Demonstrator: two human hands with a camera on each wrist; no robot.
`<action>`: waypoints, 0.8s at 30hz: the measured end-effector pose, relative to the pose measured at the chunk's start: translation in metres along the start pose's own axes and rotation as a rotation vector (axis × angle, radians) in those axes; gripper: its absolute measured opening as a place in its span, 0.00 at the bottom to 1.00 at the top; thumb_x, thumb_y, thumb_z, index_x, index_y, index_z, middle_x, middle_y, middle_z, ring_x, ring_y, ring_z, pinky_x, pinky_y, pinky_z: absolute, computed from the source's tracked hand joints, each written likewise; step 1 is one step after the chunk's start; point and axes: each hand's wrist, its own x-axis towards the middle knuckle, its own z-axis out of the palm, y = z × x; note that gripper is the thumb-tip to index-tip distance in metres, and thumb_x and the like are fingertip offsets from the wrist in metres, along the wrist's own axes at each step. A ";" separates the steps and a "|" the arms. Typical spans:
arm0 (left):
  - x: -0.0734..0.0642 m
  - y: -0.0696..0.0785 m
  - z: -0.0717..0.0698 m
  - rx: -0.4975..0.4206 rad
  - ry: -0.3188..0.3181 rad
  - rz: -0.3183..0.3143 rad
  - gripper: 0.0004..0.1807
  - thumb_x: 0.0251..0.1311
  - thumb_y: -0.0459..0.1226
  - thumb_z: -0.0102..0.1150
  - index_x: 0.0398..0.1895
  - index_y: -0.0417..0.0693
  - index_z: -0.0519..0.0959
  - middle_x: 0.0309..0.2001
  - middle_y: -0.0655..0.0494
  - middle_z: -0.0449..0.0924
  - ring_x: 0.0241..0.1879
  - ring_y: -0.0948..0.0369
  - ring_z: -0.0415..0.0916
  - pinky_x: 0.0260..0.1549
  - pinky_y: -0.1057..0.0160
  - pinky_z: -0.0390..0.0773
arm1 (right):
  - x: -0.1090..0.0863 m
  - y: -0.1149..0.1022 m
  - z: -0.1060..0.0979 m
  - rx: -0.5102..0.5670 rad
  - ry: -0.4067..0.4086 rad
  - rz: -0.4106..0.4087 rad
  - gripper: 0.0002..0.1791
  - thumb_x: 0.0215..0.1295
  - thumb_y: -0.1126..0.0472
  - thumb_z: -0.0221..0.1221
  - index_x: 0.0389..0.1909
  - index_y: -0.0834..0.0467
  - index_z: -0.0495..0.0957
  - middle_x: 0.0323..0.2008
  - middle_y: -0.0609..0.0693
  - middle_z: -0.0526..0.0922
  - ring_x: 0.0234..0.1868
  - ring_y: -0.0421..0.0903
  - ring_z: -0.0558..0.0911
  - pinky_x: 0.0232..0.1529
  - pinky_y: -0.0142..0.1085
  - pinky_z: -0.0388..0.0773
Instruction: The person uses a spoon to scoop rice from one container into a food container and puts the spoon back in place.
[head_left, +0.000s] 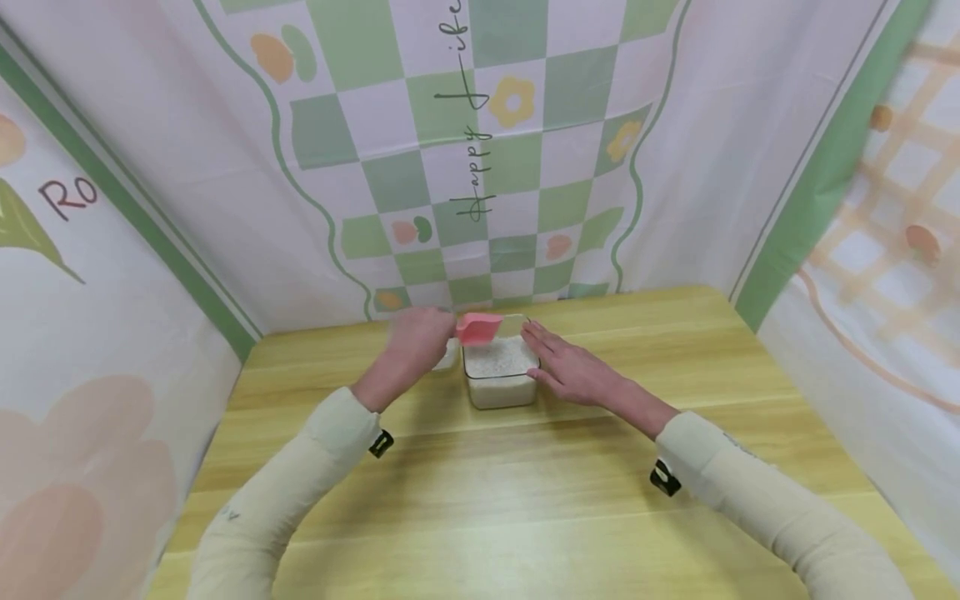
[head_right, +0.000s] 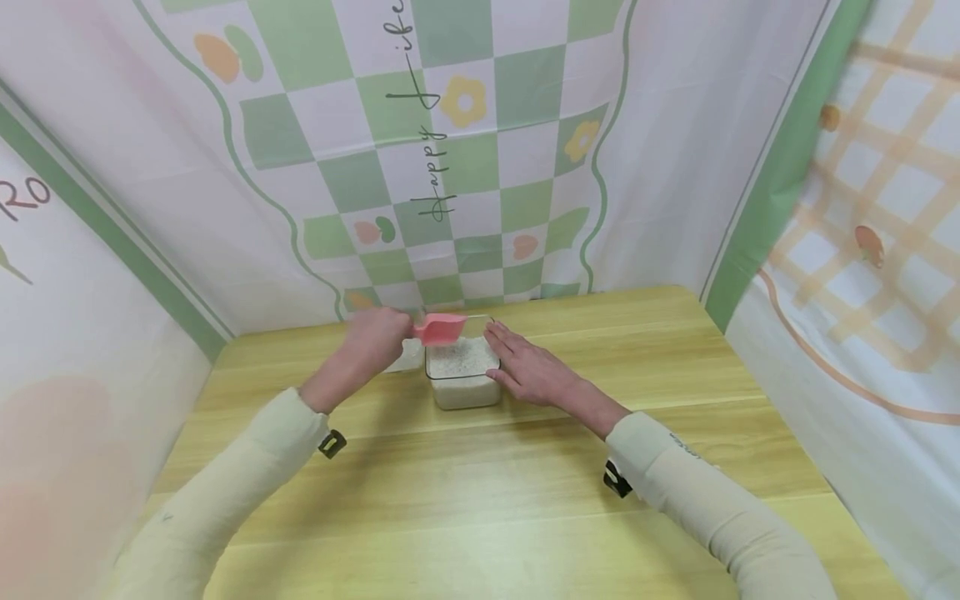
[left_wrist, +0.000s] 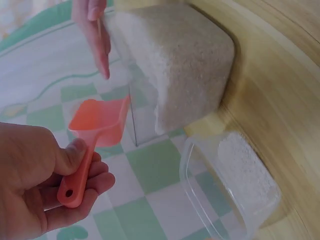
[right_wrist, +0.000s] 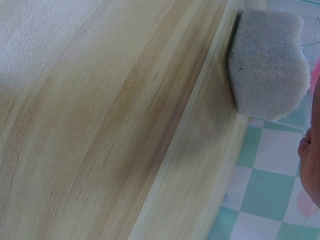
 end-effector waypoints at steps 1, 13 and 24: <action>0.001 0.003 0.001 0.013 -0.006 0.010 0.11 0.56 0.25 0.59 0.23 0.51 0.82 0.26 0.55 0.84 0.25 0.56 0.79 0.18 0.57 0.78 | 0.000 0.000 0.000 0.003 0.001 0.001 0.37 0.78 0.50 0.47 0.76 0.68 0.51 0.79 0.62 0.49 0.79 0.58 0.51 0.75 0.51 0.58; 0.023 0.030 0.020 0.124 -0.109 0.053 0.12 0.57 0.27 0.59 0.32 0.55 0.85 0.27 0.59 0.85 0.26 0.60 0.81 0.23 0.60 0.82 | -0.001 0.000 0.001 0.018 -0.003 0.006 0.37 0.78 0.50 0.48 0.77 0.66 0.49 0.79 0.62 0.49 0.79 0.57 0.52 0.74 0.52 0.61; 0.046 0.060 0.030 0.170 -0.139 0.070 0.22 0.73 0.56 0.47 0.30 0.60 0.85 0.18 0.63 0.71 0.19 0.65 0.66 0.22 0.63 0.78 | -0.001 -0.001 -0.001 0.010 0.010 0.007 0.37 0.77 0.50 0.48 0.77 0.66 0.50 0.78 0.63 0.50 0.79 0.57 0.53 0.74 0.53 0.61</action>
